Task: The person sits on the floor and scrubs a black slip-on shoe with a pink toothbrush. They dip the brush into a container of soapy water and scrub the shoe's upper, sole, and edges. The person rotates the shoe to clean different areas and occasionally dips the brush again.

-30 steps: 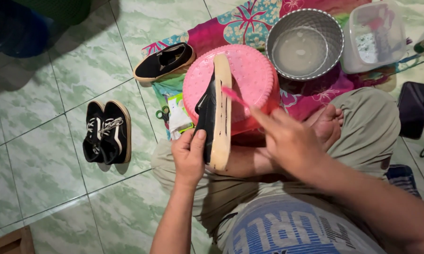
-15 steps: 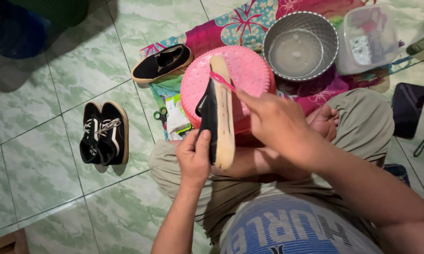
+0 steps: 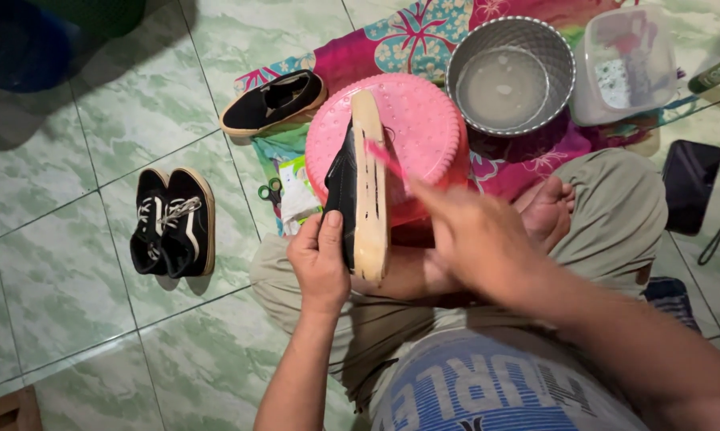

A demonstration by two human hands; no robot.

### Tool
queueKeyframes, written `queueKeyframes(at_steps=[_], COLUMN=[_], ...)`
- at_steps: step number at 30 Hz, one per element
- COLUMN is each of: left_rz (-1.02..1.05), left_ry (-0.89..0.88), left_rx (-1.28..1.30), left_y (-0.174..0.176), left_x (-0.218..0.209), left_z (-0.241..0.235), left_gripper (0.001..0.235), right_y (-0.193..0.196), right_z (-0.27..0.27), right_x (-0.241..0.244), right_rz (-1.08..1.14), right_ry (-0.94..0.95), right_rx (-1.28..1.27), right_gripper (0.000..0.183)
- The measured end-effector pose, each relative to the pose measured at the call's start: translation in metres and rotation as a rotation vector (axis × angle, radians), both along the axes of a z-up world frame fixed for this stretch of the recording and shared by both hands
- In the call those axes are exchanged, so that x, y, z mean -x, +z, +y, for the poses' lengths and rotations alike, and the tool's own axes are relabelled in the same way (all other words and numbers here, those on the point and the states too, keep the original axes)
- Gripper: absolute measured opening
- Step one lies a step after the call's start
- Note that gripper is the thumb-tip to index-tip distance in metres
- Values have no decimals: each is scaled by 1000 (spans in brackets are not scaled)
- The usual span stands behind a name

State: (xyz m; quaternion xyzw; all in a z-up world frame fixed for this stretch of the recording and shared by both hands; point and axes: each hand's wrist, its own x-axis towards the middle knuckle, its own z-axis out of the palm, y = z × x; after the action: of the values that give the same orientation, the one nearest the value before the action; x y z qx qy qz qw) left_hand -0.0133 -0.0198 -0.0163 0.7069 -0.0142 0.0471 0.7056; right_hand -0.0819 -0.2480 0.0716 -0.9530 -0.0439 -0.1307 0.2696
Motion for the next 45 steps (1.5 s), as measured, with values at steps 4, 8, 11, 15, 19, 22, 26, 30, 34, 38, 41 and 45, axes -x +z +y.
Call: queueKeyframes(at_steps=[4, 8, 11, 15, 19, 22, 26, 30, 34, 38, 41, 45], left_rz=[51, 36, 4, -28, 35, 45, 29, 51, 71, 59, 68, 60], left_ry=[57, 65, -1, -33, 45, 51, 2, 14, 39, -7, 5, -12], left_rx=[104, 139, -152, -174, 161, 173, 135, 166, 215, 110, 118, 106], left_y=[-13, -14, 44, 33, -5, -5, 1, -10, -17, -12, -10, -8], left_x=[-11, -15, 3, -4, -18, -15, -17, -22, -21, -20, -19, -18], left_z=[9, 11, -10, -7, 9, 10, 7, 13, 16, 16, 15, 13], left_gripper=[21, 23, 34, 38, 24, 24, 24, 25, 25, 24, 24, 24], right_y=[-10, 13, 27, -5, -3, 15, 6, -11, 11, 21, -1, -7], right_z=[-9, 4, -4, -11, -1, 12, -5, -7, 8, -1, -8, -6], right_x=[-20, 32, 39, -1, 10, 36, 12, -12, 27, 6, -37, -55], right_rz=[-38, -86, -70, 191, -73, -85, -41, -125, -89, -5, 6, -65], right_ry=[19, 105, 260, 18, 90, 80, 70, 29, 72, 69, -49, -78], right_rx=[-216, -146, -104, -37, -270, -235, -200, -311, -211, -77, -30, 20], right_gripper=[43, 50, 54, 74, 47, 46, 43, 40, 43, 46, 46, 41])
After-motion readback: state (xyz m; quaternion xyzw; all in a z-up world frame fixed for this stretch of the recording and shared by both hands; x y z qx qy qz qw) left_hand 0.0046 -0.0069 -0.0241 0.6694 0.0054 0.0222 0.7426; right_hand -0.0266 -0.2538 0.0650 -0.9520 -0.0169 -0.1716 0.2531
